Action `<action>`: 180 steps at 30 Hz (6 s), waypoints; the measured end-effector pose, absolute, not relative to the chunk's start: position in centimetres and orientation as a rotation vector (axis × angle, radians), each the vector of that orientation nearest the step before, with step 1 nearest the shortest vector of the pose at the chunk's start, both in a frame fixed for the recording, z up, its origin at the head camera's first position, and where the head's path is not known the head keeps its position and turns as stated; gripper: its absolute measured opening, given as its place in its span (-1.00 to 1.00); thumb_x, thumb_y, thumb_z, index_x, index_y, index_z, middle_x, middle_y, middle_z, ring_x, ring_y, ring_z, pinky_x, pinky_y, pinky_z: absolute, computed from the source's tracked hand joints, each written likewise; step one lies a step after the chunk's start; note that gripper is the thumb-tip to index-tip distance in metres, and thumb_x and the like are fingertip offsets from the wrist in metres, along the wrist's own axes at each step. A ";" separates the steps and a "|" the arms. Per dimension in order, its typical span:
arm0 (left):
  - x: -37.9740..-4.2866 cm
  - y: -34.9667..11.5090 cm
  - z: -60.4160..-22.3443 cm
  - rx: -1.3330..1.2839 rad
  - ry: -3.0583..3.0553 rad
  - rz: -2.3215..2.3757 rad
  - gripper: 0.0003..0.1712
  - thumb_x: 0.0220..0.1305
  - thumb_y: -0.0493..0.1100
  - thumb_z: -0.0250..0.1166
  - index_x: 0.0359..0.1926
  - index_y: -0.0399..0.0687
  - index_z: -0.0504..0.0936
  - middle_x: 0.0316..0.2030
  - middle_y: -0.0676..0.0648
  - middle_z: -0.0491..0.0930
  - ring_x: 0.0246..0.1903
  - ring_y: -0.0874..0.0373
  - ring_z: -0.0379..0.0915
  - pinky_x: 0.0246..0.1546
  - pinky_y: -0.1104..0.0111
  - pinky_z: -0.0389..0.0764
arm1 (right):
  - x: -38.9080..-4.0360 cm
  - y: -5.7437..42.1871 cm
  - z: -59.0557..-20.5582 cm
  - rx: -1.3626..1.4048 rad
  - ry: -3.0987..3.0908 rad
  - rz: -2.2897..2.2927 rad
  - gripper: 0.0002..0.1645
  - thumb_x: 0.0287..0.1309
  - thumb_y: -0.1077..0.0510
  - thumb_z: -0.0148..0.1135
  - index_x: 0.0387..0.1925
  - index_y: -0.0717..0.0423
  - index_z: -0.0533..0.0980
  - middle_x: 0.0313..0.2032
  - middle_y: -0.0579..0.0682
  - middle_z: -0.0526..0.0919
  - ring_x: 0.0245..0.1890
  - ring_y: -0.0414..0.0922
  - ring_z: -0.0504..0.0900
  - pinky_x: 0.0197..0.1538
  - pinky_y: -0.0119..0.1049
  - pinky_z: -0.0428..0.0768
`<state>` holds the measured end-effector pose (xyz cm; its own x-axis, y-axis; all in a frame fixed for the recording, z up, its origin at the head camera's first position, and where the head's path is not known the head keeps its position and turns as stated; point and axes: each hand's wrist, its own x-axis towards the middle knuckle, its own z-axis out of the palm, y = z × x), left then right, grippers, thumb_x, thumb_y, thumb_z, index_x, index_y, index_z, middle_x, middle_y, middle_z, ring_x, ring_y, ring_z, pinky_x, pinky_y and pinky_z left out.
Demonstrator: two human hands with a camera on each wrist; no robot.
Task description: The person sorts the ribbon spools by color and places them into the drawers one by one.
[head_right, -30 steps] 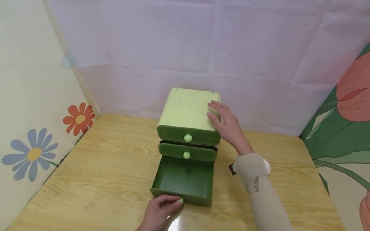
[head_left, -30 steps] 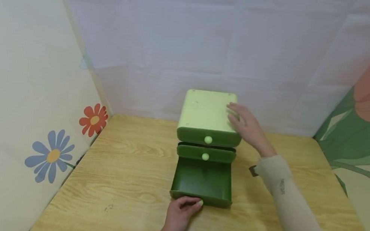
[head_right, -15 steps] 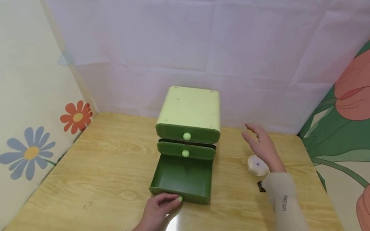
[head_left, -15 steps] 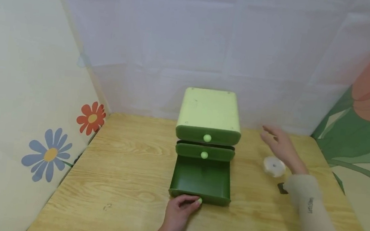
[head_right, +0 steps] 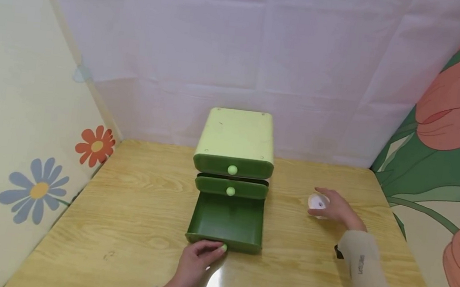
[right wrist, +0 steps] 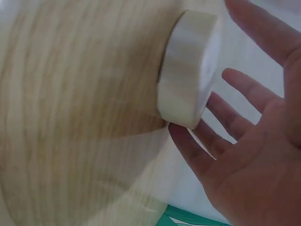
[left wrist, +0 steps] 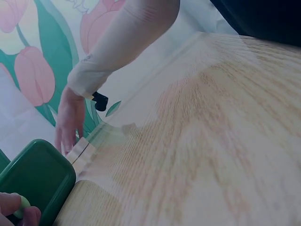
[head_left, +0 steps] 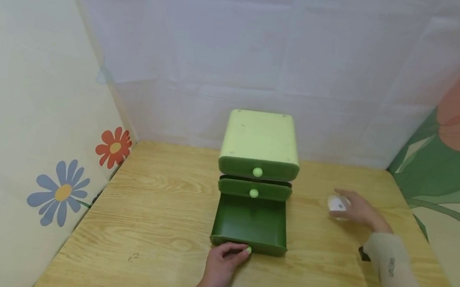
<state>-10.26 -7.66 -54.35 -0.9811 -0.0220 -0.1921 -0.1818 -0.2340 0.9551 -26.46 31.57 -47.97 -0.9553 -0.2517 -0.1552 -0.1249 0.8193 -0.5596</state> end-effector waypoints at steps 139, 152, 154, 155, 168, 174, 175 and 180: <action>-10.6 -7.7 -54.0 -0.321 1.911 2.322 -0.70 0.18 -0.31 0.53 -0.07 -0.35 0.74 -0.15 -0.17 0.78 -0.23 0.19 0.72 -0.13 0.46 0.72 | -20.4 17.6 -42.6 -0.931 2.609 -1.354 -0.43 0.37 0.13 0.36 0.33 0.20 0.49 0.28 0.14 0.62 0.23 0.16 0.62 0.27 0.21 0.61; -10.6 -7.7 -54.1 -0.319 1.896 2.334 -0.70 0.18 -0.32 0.52 -0.07 -0.36 0.73 -0.15 -0.16 0.77 -0.23 0.19 0.72 -0.12 0.45 0.72 | -23.1 17.2 -37.2 -0.952 3.038 -1.649 -0.36 0.30 0.32 0.36 0.39 0.06 0.47 0.25 0.12 0.63 0.21 -0.14 0.58 0.35 -0.27 0.54; -10.6 -7.7 -54.1 -0.318 1.896 2.337 -0.70 0.17 -0.32 0.52 -0.07 -0.36 0.73 -0.16 -0.16 0.77 -0.23 0.19 0.71 -0.12 0.46 0.72 | -24.0 17.1 -36.8 -0.918 3.101 -1.552 -0.31 0.34 0.20 0.36 0.45 -0.04 0.41 0.36 0.05 0.54 0.32 -0.02 0.49 0.43 -0.02 0.46; -10.6 -7.7 -54.1 -0.318 1.898 2.336 -0.70 0.17 -0.32 0.52 -0.07 -0.36 0.73 -0.16 -0.16 0.77 -0.23 0.19 0.72 -0.12 0.46 0.72 | -24.5 17.0 -36.7 -0.909 3.115 -1.506 -0.29 0.35 0.15 0.36 0.47 -0.07 0.38 0.41 0.04 0.49 0.38 0.06 0.44 0.46 0.12 0.40; -10.8 -7.5 -54.1 -0.338 1.913 2.306 -0.69 0.17 -0.29 0.53 -0.07 -0.31 0.75 -0.15 -0.12 0.77 -0.23 0.20 0.70 -0.12 0.46 0.71 | -27.8 15.9 -38.2 -0.879 2.977 -1.250 -0.35 0.50 -0.16 0.15 0.48 -0.01 0.38 0.58 0.03 0.23 0.63 0.13 0.02 0.57 0.41 0.00; -11.3 -7.5 -53.8 -0.368 1.933 2.290 -0.70 0.14 -0.28 0.55 -0.10 -0.29 0.76 -0.19 -0.08 0.78 -0.27 0.21 0.69 -0.15 0.46 0.69 | -28.1 15.9 -37.9 -0.869 2.975 -1.228 -0.35 0.48 -0.18 0.17 0.47 -0.05 0.40 0.58 -0.02 0.23 0.63 0.09 0.02 0.58 0.37 0.02; -11.4 -7.5 -53.7 -0.368 1.934 2.288 -0.70 0.14 -0.28 0.55 -0.10 -0.29 0.76 -0.20 -0.07 0.78 -0.27 0.22 0.69 -0.15 0.46 0.69 | -28.0 15.9 -37.9 -0.863 2.973 -1.228 -0.35 0.48 -0.18 0.17 0.46 -0.05 0.40 0.58 -0.02 0.23 0.63 0.08 0.02 0.59 0.36 0.02; -12.0 -7.4 -53.5 -0.355 1.967 2.287 -0.72 0.14 -0.30 0.55 -0.12 -0.31 0.76 -0.21 -0.08 0.78 -0.30 0.24 0.67 -0.16 0.47 0.69 | -28.0 15.9 -37.8 -0.863 2.973 -1.214 -0.35 0.48 -0.17 0.18 0.46 -0.03 0.41 0.58 0.00 0.24 0.63 0.10 0.03 0.59 0.37 0.02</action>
